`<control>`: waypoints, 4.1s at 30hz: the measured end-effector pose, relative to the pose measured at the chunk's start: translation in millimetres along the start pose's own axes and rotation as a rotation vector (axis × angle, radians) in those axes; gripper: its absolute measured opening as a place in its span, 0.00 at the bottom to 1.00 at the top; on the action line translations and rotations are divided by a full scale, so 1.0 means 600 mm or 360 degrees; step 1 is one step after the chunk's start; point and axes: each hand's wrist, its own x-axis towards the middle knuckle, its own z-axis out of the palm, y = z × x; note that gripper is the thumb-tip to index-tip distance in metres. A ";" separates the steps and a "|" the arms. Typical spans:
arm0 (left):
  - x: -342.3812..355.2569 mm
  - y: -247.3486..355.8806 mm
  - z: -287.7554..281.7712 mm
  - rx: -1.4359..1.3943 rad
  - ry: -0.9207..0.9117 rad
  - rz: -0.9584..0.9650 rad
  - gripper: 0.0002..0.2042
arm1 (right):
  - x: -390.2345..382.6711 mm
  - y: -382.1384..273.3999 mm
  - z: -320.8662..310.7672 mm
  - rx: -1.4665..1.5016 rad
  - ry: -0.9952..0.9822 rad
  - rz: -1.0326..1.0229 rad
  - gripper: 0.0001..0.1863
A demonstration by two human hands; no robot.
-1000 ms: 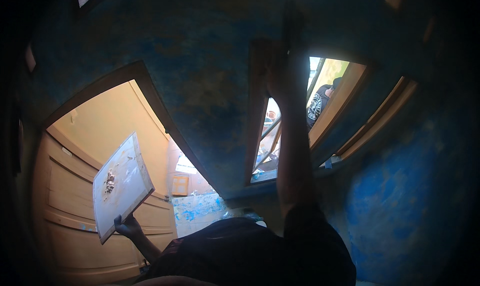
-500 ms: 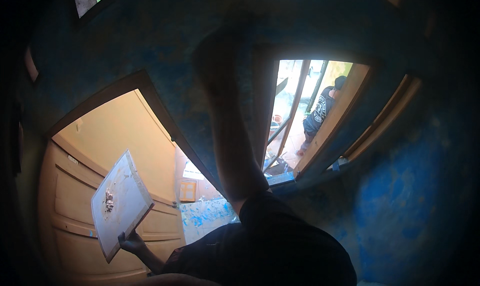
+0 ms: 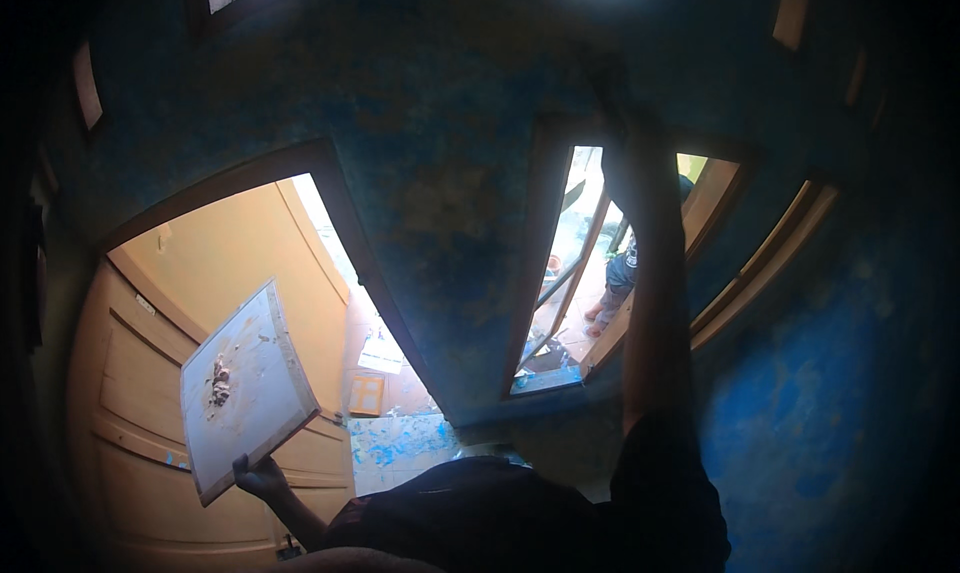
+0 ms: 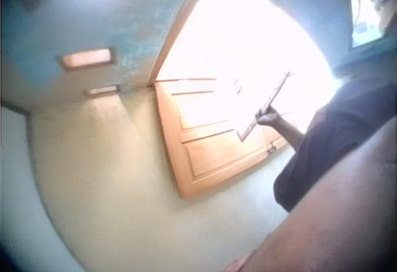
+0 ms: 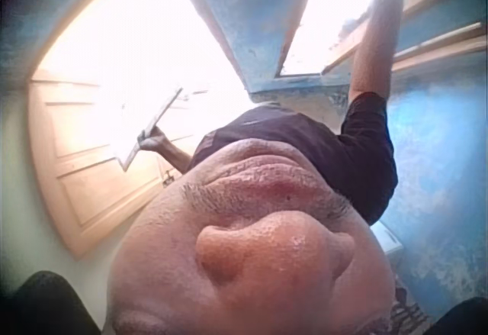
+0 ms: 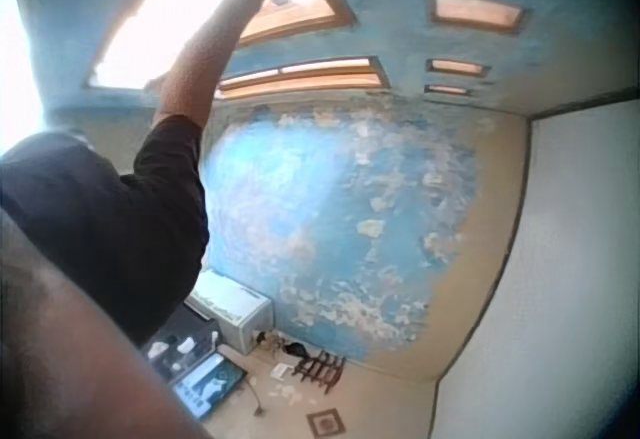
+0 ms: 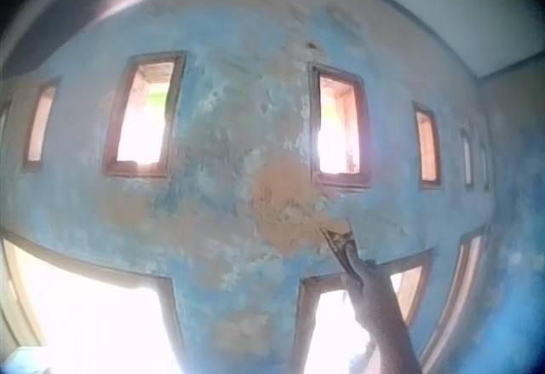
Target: The person applies plaster to a blue ceiling using a trowel and hawk. They repeatedly scoop plaster from the hawk and spread it onto the ceiling surface in a room with multiple window openings.
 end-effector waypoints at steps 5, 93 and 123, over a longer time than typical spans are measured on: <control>-0.003 0.014 0.023 0.0027 0.0027 -0.0060 0.26 | 0.054 0.042 0.007 -0.0553 0.0273 -0.0621 0.19; -0.148 -0.036 0.110 0.1189 -0.0509 0.0957 0.24 | -0.234 0.287 -0.191 -0.0883 0.0676 0.0227 0.15; -0.134 -0.062 0.139 0.0246 0.0084 0.0491 0.22 | -0.117 0.279 -0.117 -0.0440 -0.0039 0.0208 0.09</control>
